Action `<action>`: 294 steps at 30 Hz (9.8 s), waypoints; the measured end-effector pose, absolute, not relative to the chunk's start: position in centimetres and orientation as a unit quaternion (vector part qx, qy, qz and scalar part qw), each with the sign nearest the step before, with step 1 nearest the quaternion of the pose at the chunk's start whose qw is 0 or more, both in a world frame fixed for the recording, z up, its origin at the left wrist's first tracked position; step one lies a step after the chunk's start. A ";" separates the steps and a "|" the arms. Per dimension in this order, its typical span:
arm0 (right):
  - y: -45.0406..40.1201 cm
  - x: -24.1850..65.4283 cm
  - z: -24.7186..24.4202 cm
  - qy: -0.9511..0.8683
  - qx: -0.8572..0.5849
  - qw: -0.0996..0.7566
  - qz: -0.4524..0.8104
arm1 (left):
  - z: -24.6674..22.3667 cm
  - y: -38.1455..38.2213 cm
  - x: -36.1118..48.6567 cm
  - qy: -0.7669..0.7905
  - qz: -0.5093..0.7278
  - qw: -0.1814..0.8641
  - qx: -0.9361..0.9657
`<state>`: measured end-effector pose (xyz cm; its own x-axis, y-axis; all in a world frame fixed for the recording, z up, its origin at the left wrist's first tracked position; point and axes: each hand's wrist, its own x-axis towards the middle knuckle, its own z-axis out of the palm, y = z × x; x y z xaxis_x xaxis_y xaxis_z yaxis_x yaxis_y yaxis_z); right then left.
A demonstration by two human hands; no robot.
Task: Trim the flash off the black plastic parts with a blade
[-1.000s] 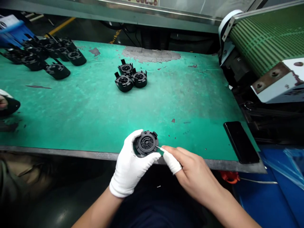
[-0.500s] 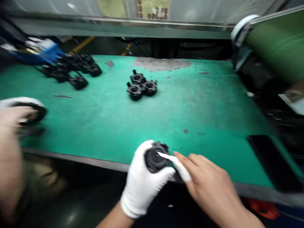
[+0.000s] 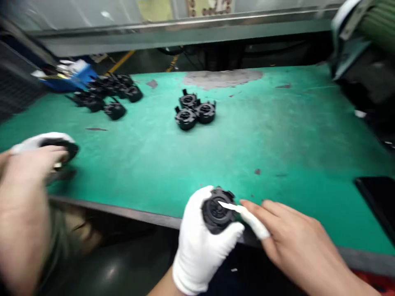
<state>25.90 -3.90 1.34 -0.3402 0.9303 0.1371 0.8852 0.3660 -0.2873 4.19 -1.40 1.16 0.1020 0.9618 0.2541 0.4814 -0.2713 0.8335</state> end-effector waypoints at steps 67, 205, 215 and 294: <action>-1.5 26.4 3.9 -0.816 -0.568 -0.017 0.110 | 1.3 2.8 0.9 0.467 0.245 0.389 0.755; -0.6 21.8 3.4 -0.789 -0.600 -0.017 0.129 | -2.1 -0.4 3.0 0.573 0.372 0.142 0.716; -1.0 22.1 2.9 -0.773 -0.608 0.038 0.178 | -1.9 -0.3 3.0 0.562 0.378 0.158 0.719; -9.1 18.4 5.1 -0.108 -0.400 0.601 0.683 | -1.8 -1.7 1.9 0.591 0.367 0.178 0.696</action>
